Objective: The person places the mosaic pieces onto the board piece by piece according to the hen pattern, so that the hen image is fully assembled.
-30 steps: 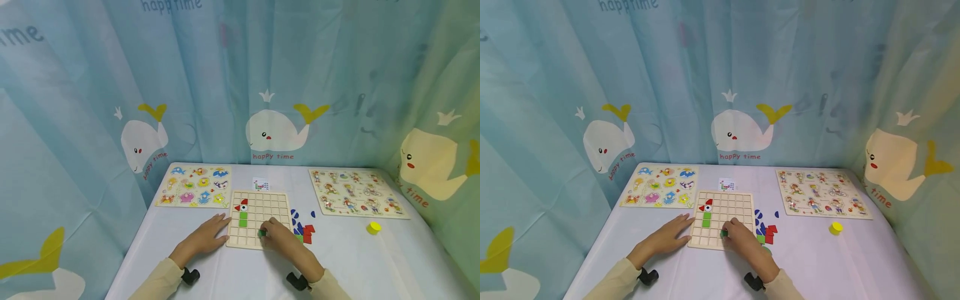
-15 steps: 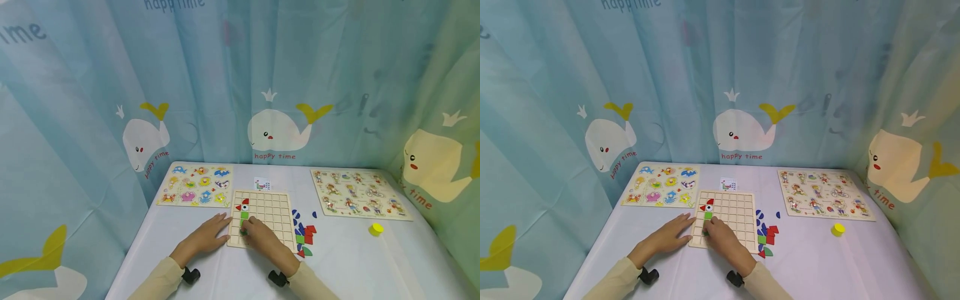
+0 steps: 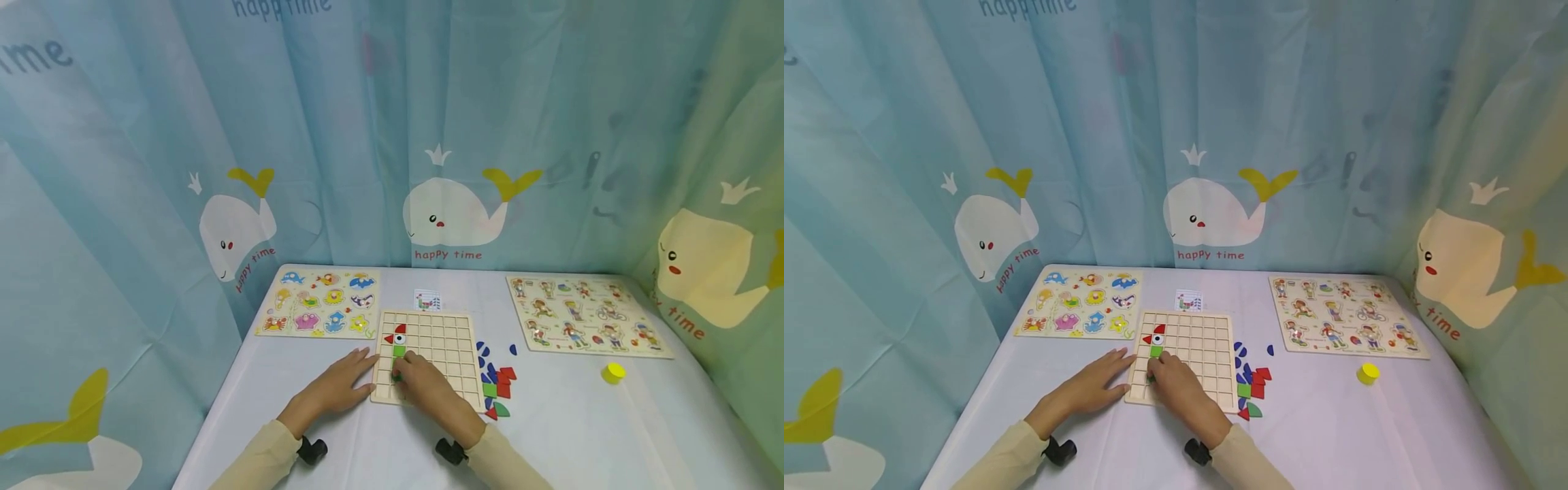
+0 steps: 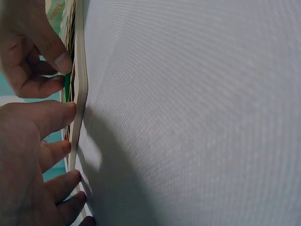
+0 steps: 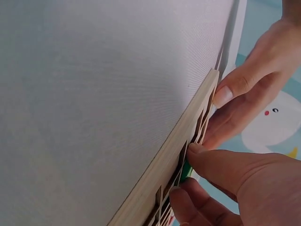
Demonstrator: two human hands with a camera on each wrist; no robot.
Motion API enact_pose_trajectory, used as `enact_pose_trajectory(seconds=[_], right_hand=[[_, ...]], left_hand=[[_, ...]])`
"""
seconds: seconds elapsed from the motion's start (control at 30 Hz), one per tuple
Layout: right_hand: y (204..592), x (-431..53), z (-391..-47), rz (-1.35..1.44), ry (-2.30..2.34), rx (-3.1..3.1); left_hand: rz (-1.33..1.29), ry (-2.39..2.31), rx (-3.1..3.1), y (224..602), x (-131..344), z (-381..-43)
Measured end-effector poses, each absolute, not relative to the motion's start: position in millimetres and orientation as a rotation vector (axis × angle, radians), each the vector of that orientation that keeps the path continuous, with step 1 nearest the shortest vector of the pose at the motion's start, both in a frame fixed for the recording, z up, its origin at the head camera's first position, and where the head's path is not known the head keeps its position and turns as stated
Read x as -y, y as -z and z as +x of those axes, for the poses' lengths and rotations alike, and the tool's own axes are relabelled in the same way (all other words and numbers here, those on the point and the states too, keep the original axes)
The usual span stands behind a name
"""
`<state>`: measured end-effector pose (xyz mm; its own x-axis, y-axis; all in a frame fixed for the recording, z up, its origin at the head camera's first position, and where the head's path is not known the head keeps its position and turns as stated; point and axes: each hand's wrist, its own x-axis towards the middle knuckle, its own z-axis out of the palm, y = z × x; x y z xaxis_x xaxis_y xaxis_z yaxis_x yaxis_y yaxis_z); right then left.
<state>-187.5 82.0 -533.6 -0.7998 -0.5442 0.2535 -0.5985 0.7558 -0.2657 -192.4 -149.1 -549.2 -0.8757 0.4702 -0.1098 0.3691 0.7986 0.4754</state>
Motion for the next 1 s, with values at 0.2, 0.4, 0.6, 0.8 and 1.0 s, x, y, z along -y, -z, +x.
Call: enact_pose_trajectory(seconds=[0.2, 0.4, 0.6, 0.8, 1.0], right_hand=[[534.1, -82.1, -188.4, 0.916, -0.530, 2.789], [532.8, -82.2, -185.8, 0.897, -0.526, 2.790], [532.5, -81.9, -184.4, 0.841, -0.527, 2.803], [533.1, -81.3, -186.5, 0.801, -0.509, 2.832], [535.2, -81.2, -188.4, 0.759, -0.539, 2.845]], left_hand=[[0.665, -0.661, -2.768, 550.7, 149.5, -192.4], [0.665, -0.662, -2.773, 551.3, 149.1, -191.9], [0.671, -0.666, -2.773, 550.7, 148.7, -192.1], [0.658, -0.649, -2.778, 551.4, 149.5, -193.3], [0.665, -0.662, -2.773, 550.6, 150.3, -192.9]])
